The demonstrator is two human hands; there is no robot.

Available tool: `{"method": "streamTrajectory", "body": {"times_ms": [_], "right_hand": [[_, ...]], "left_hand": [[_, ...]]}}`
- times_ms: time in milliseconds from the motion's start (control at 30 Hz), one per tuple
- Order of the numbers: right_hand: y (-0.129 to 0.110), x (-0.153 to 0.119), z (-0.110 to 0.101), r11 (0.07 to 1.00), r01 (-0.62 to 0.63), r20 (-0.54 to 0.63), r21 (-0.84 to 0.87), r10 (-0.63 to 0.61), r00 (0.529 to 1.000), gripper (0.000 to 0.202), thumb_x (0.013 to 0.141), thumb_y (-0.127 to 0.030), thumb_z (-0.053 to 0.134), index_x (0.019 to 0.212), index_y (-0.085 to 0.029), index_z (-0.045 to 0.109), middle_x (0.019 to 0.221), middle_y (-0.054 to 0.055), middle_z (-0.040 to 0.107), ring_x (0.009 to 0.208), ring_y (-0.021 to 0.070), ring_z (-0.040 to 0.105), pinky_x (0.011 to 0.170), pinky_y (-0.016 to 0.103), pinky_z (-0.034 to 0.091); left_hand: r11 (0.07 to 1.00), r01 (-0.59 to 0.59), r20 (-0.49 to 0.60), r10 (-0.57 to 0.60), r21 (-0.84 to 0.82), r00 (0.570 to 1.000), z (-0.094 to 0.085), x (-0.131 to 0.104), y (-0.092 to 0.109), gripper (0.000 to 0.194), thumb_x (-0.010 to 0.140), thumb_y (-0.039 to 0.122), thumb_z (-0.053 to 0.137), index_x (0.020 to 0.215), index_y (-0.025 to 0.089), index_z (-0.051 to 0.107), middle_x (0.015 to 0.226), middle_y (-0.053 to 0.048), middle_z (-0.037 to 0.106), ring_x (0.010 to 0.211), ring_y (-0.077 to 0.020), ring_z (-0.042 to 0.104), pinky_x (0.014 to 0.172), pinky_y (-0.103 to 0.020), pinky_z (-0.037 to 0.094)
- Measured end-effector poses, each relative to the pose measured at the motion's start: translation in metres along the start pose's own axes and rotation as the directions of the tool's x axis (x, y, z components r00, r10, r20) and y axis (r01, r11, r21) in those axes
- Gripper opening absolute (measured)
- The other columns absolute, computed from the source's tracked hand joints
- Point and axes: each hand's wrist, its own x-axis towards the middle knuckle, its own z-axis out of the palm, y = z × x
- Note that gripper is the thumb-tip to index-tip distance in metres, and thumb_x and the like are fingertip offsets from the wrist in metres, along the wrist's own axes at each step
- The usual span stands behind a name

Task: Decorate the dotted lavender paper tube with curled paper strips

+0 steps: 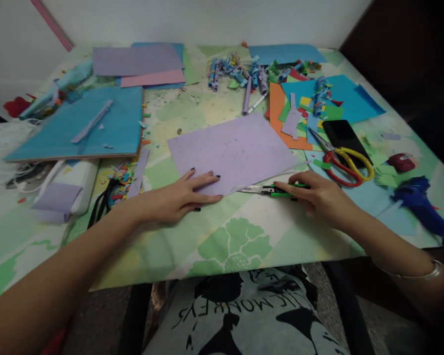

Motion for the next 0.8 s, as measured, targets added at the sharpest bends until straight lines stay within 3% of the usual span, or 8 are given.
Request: {"method": "streamTrajectory", "body": {"times_ms": [200,400,800], "right_hand": [[-0.008,0.002,-0.003,0.999,-0.024,0.025,-0.027,0.024,0.999,0.062,0.076,-0.001,0.042,0.131,-0.029,0.051,0.104,0.01,0.058,0.089,0.021,0.054,0.064,0.028,0.042],[-0.016,0.007,-0.004,1.0,0.011,0.03,-0.026,-0.01,0.999,0.059,0.076,-0.004,0.044,0.13,-0.026,0.052,0.108,0.012,0.058,0.089,0.0221,0.056,0.061,0.028,0.041],[-0.037,0.024,-0.003,0.995,0.088,0.037,-0.055,-0.086,0.996,0.058,0.074,-0.002,0.042,0.127,-0.023,0.054,0.103,0.012,0.059,0.083,0.0203,0.054,0.057,0.027,0.037]], "left_hand": [[1.0,0.004,0.038,-0.005,0.02,0.999,-0.002,0.001,-0.002,0.06,0.088,0.006,0.039,0.138,0.038,0.034,0.155,-0.004,0.011,0.141,-0.0265,0.014,0.11,-0.059,0.015],[0.997,0.02,0.024,-0.022,0.072,0.999,0.0,0.0,-0.002,0.064,0.085,0.002,0.04,0.137,0.039,0.036,0.154,-0.004,0.016,0.138,-0.0289,0.024,0.108,-0.058,0.021],[0.991,0.061,0.017,-0.063,0.116,0.998,-0.002,-0.001,0.003,0.07,0.084,-0.002,0.038,0.138,0.042,0.032,0.155,-0.002,0.011,0.136,-0.0334,0.027,0.104,-0.057,0.029]]}}
